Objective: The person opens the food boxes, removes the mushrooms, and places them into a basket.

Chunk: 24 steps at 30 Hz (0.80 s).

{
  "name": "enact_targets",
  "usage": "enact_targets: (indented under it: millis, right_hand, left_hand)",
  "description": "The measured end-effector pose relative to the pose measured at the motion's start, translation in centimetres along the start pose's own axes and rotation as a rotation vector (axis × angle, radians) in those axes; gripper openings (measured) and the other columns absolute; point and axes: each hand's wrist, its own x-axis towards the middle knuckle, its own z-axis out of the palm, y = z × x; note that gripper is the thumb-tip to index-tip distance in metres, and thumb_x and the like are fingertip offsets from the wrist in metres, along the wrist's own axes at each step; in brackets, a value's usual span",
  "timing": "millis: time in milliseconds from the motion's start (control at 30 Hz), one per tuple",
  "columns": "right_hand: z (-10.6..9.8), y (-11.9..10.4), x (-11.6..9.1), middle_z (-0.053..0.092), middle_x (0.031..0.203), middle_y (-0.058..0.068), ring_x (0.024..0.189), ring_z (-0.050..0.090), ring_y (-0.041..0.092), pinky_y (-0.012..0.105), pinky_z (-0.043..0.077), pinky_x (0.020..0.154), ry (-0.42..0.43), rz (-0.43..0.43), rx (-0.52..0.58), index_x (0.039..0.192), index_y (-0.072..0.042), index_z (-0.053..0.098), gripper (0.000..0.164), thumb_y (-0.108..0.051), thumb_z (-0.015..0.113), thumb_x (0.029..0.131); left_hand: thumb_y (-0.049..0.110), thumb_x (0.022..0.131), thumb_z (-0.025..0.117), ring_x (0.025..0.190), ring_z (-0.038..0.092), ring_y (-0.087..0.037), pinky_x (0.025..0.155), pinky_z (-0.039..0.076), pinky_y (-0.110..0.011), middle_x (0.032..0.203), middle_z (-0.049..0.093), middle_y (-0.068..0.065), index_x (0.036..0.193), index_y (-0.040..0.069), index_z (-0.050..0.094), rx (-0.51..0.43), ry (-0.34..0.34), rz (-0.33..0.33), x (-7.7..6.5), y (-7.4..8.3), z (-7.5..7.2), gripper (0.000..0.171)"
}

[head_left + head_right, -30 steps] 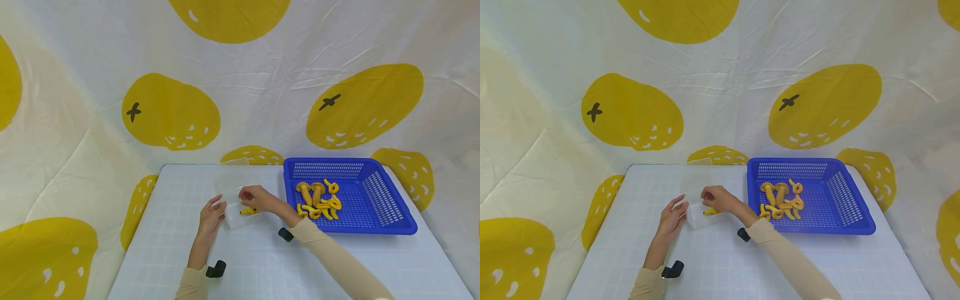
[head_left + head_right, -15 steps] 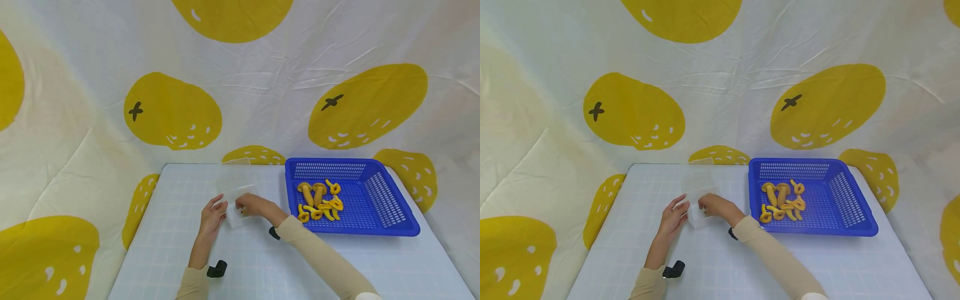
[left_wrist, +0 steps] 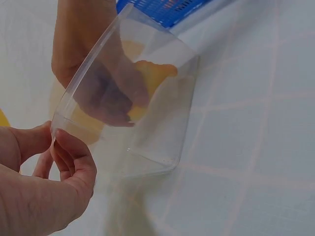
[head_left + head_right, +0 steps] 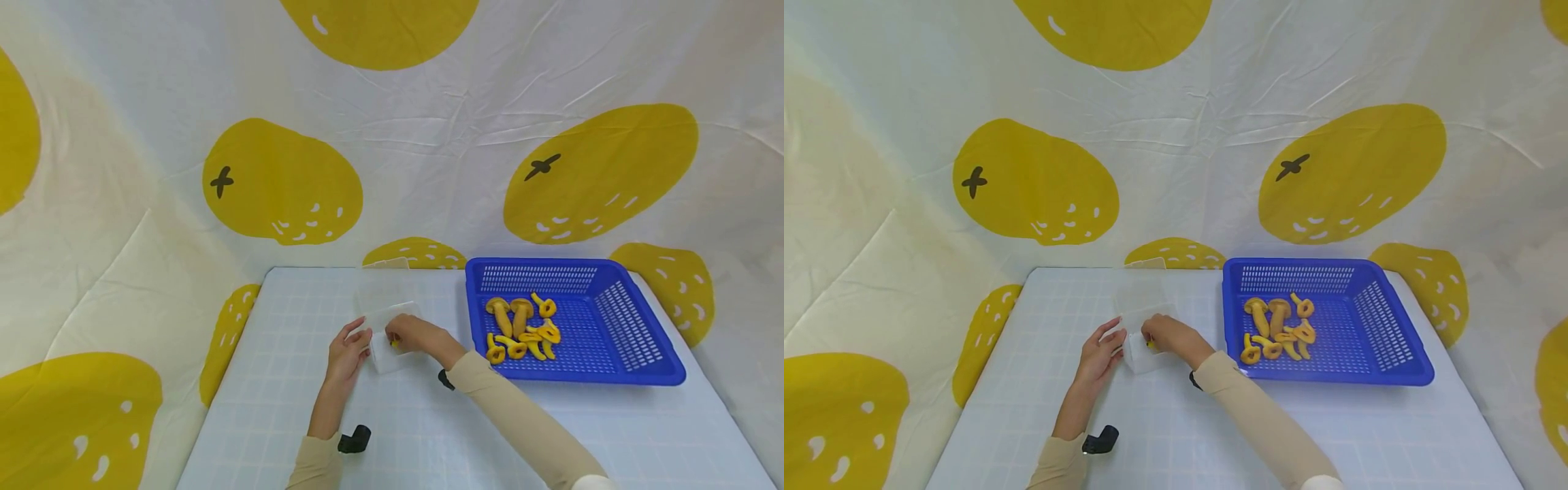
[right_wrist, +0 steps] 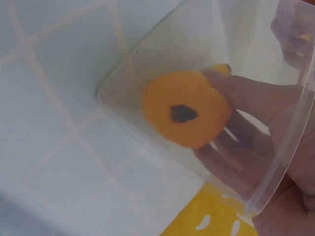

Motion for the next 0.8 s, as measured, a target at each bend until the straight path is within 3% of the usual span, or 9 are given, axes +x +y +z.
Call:
enact_targets:
  millis: [267,433,800]
  right_hand:
    - [-0.5,0.8,-0.6,0.070,0.107,0.013,0.097,0.063,0.025,0.040,0.054,0.095,0.085,-0.114,0.165,0.113,0.004,0.070,0.017,0.006,0.065,0.097]
    - [-0.7,1.7,-1.3,0.070,0.110,0.014,0.100,0.064,0.025,0.036,0.055,0.093,0.158,-0.186,0.244,0.116,0.002,0.066,0.019,0.007,0.064,0.097]
    - [-1.6,3.1,-2.8,0.070,0.111,0.011,0.103,0.067,0.025,0.043,0.056,0.092,0.229,-0.189,0.470,0.120,-0.001,0.066,0.021,-0.003,0.067,0.099]
  left_hand:
    - [0.007,0.098,0.070,0.090,0.062,-0.019,0.069,0.050,-0.022,0.099,0.062,-0.002,0.145,0.001,0.054,0.006,0.011,0.002,0.0,-0.1,0.0,0.050]
    - [0.005,0.100,0.067,0.090,0.062,-0.017,0.069,0.049,-0.022,0.097,0.062,-0.001,0.145,0.001,0.054,0.005,0.013,-0.003,0.1,-0.1,0.1,0.047]
    - [0.007,0.099,0.070,0.091,0.063,-0.020,0.069,0.050,-0.022,0.099,0.063,-0.003,0.144,0.000,0.054,0.019,0.016,0.009,0.2,-0.2,0.0,0.049]
